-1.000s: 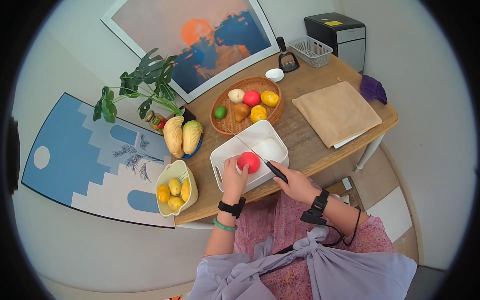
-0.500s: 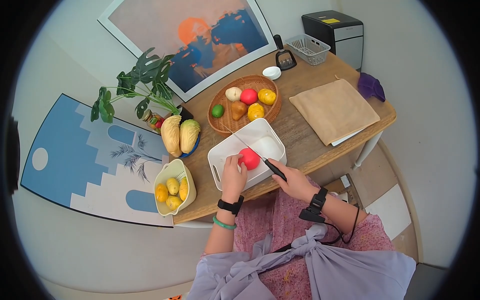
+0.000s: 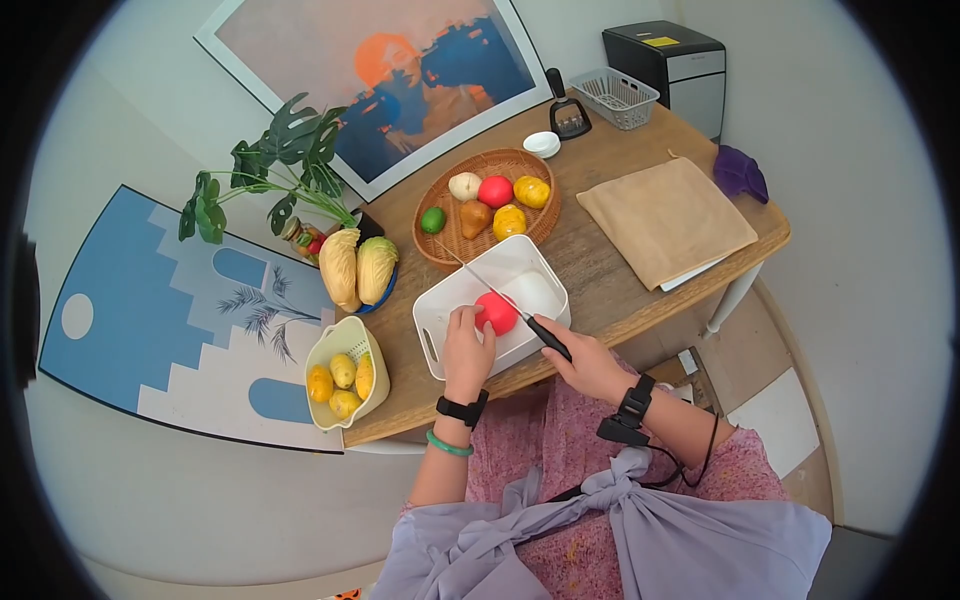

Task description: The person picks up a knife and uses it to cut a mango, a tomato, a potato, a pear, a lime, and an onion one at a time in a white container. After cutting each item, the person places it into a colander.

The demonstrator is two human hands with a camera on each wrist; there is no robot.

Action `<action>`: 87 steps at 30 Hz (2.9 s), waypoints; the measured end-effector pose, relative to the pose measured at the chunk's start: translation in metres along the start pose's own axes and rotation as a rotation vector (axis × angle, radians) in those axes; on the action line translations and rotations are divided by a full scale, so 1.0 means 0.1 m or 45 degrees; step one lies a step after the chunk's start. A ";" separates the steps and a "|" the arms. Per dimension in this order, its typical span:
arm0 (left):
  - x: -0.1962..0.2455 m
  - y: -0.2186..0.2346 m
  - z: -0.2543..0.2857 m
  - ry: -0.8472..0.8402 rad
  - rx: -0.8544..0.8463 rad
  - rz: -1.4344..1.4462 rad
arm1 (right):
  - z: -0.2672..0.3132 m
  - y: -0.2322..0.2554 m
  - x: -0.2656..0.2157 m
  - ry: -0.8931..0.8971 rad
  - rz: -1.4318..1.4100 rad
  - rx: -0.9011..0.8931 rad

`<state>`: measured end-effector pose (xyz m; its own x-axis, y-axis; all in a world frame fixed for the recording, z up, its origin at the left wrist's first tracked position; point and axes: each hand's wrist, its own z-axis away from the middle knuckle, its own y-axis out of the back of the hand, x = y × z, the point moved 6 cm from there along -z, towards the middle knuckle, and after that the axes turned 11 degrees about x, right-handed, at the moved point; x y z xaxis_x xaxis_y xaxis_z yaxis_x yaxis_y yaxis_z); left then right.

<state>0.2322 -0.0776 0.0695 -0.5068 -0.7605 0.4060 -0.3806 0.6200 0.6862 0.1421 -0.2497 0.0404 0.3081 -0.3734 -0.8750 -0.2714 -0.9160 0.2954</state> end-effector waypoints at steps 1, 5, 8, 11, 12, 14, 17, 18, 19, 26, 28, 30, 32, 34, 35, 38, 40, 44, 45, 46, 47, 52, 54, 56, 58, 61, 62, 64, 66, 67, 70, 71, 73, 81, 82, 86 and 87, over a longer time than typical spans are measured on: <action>-0.01 -0.03 0.01 0.028 -0.020 0.026 | 0.01 -0.01 0.03 -0.004 0.028 -0.020; 0.00 -0.04 0.01 0.062 -0.049 0.056 | 0.01 0.01 0.02 0.022 0.047 0.002; -0.01 -0.04 0.00 0.044 -0.049 0.041 | 0.03 0.01 0.06 0.020 0.053 -0.006; -0.01 -0.04 0.00 0.007 -0.021 0.013 | 0.03 0.02 0.04 0.014 0.024 0.005; -0.02 -0.04 0.00 0.005 -0.021 0.011 | 0.03 0.02 0.04 0.015 0.022 0.006; -0.03 -0.06 0.01 0.023 -0.048 -0.032 | 0.04 0.02 0.06 0.023 0.035 0.026; -0.08 -0.11 0.02 0.117 -0.143 -0.067 | 0.04 0.02 0.06 0.035 0.094 0.007; -0.08 -0.12 0.02 0.115 -0.143 -0.068 | 0.04 0.02 0.06 0.036 0.093 0.009; -0.09 -0.12 0.02 0.121 -0.128 -0.073 | 0.04 0.03 0.06 0.036 0.064 0.024; 0.06 -0.05 -0.02 -0.138 0.088 -0.005 | 0.04 0.05 0.04 0.068 0.052 0.047; 0.00 -0.09 -0.04 -0.035 -0.021 0.100 | 0.03 0.04 0.04 0.062 0.038 0.054; -0.04 -0.14 -0.04 0.065 -0.133 0.207 | 0.04 0.05 0.05 0.053 0.026 0.064; -0.06 -0.16 -0.06 0.099 -0.191 0.170 | 0.04 0.03 0.08 0.024 0.067 0.047; -0.05 -0.14 -0.07 0.092 -0.176 0.106 | 0.05 0.02 0.10 0.016 0.049 0.061; -0.04 -0.13 -0.07 0.085 -0.165 0.046 | 0.06 0.02 0.10 0.004 0.034 0.076; 0.03 -0.09 -0.08 0.010 -0.057 0.030 | 0.06 0.04 0.06 -0.056 -0.032 0.081; 0.02 -0.13 -0.09 -0.065 -0.010 0.048 | 0.06 0.04 0.07 -0.030 -0.029 0.094; -0.07 -0.28 -0.11 -0.005 -0.126 0.148 | 0.06 0.04 0.07 0.013 0.027 0.107; -0.05 -0.27 -0.13 -0.006 -0.126 0.149 | 0.05 0.05 0.08 0.014 0.029 0.108; -0.05 -0.27 -0.13 0.030 -0.158 0.107 | 0.05 0.05 0.08 0.007 0.036 0.094; -0.04 -0.26 -0.13 0.068 -0.190 0.063 | 0.06 0.05 0.08 0.001 0.043 0.079; -0.01 -0.26 -0.15 0.128 -0.113 -0.090 | 0.06 0.05 0.05 0.014 0.050 0.077; 0.01 -0.27 -0.14 0.161 -0.089 -0.133 | 0.06 0.05 0.05 -0.001 0.051 0.065; 0.00 -0.25 -0.14 0.269 -0.064 -0.261 | 0.06 0.04 0.06 0.015 0.082 0.048; 0.04 -0.20 -0.13 0.277 -0.072 -0.255 | 0.06 0.05 0.04 -0.014 0.109 0.020; -0.01 -0.17 -0.09 0.158 -0.020 -0.167 | 0.05 0.03 0.06 -0.023 0.140 -0.011; -0.01 -0.15 -0.08 0.026 0.037 -0.086 | 0.05 0.02 0.07 -0.007 0.143 -0.010; -0.16 -0.21 -0.03 0.058 -0.021 0.054 | 0.06 0.00 0.08 0.005 0.154 -0.017; -0.19 -0.21 -0.02 0.092 -0.068 0.203 | 0.05 -0.02 0.08 0.023 0.174 -0.029; -0.20 -0.22 -0.01 0.106 -0.071 0.214 | 0.05 -0.03 0.08 -0.008 0.192 -0.033; -0.13 -0.19 -0.01 0.172 -0.067 0.210 | 0.05 -0.05 0.09 -0.038 0.256 -0.052; -0.12 -0.17 -0.01 0.200 -0.081 0.168 | 0.05 -0.05 0.08 -0.044 0.268 -0.045; -0.11 -0.14 -0.02 0.260 -0.092 0.153 | 0.04 -0.06 0.04 -0.069 0.303 -0.074; -0.18 -0.15 0.03 0.343 -0.031 0.048 | 0.01 -0.13 0.02 0.022 0.278 -0.026; -0.19 -0.15 0.04 0.351 -0.042 0.044 | 0.00 -0.11 0.04 -0.040 0.266 -0.031; -0.19 -0.15 0.04 0.366 -0.050 0.039 | -0.03 -0.11 0.01 -0.089 0.295 -0.103; -0.18 -0.13 0.04 0.377 -0.041 0.047 | -0.04 -0.10 -0.01 -0.104 0.298 -0.100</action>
<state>0.2431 -0.0713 0.0514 -0.2704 -0.7640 0.5858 -0.3388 0.6451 0.6849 0.1481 -0.2408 0.0395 0.1701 -0.5662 -0.8065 -0.2542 -0.8159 0.5193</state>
